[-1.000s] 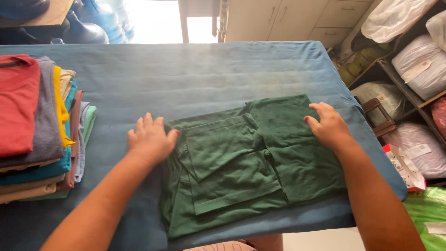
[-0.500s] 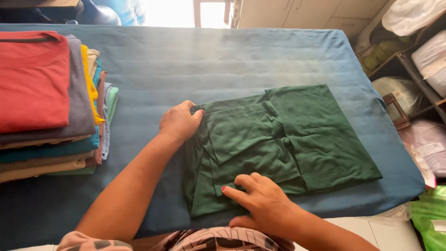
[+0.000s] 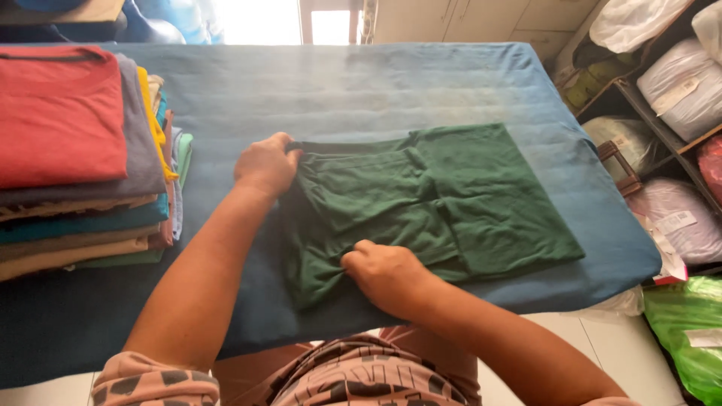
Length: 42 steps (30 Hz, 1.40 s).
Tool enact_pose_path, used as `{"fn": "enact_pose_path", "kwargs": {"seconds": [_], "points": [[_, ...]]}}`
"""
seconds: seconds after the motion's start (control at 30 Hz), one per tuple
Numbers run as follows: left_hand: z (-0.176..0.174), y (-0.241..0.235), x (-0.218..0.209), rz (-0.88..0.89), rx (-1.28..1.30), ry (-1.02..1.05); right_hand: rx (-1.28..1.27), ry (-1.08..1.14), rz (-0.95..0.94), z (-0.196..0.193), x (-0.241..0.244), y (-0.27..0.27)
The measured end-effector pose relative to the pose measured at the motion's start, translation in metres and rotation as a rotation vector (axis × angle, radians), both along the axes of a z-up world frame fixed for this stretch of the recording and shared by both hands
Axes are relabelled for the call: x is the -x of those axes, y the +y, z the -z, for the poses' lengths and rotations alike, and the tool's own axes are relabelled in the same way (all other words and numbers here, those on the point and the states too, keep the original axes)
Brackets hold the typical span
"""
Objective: Folding and stacking various t-shirts and garments on a table
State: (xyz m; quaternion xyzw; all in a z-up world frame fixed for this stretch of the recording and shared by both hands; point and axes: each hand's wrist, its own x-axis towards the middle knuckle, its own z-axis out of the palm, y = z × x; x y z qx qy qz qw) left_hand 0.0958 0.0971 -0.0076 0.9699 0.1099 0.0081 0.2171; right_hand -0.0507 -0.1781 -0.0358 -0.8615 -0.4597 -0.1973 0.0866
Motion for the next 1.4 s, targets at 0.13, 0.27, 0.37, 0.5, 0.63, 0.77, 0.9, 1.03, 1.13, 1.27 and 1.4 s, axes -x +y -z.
{"fn": "enact_pose_path", "kwargs": {"seconds": [0.13,0.27,0.37,0.5,0.63,0.77,0.9,1.03,1.13,1.27,1.4], "points": [[0.013,0.039,-0.022,-0.007,-0.276,0.006,-0.169,0.025,-0.064,-0.004,0.009,0.046],[-0.006,0.012,0.019,0.097,-0.793,-0.410,-0.435,0.222,-0.314,-0.036,0.014,0.031],[-0.006,-0.079,0.027,0.466,-0.394,-0.777,-0.593,0.372,-0.193,-0.088,-0.040,-0.059],[-0.027,-0.204,0.055,0.715,-0.191,-0.576,-0.269,0.069,0.208,-0.003,-0.121,-0.179],[-0.014,-0.234,0.034,0.833,-0.303,-0.207,0.197,0.430,0.706,-0.003,-0.112,-0.208],[-0.032,-0.228,0.039,0.836,-0.324,0.099,0.280,0.573,0.877,0.009,-0.125,-0.241],[-0.004,-0.242,0.018,0.834,-0.298,0.077,0.106,0.542,0.784,-0.010,-0.168,-0.201],[0.006,-0.241,0.003,0.585,-0.229,-0.271,0.198,0.531,0.641,0.009,-0.209,-0.166],[-0.019,-0.231,0.001,0.578,-0.217,0.076,0.258,0.549,0.759,-0.002,-0.243,-0.181],[-0.037,-0.224,0.013,0.523,-0.183,0.136,0.267,0.488,0.904,0.010,-0.259,-0.210],[-0.006,-0.237,0.027,0.487,-0.203,0.036,0.170,0.409,0.792,0.006,-0.168,-0.169]]}}
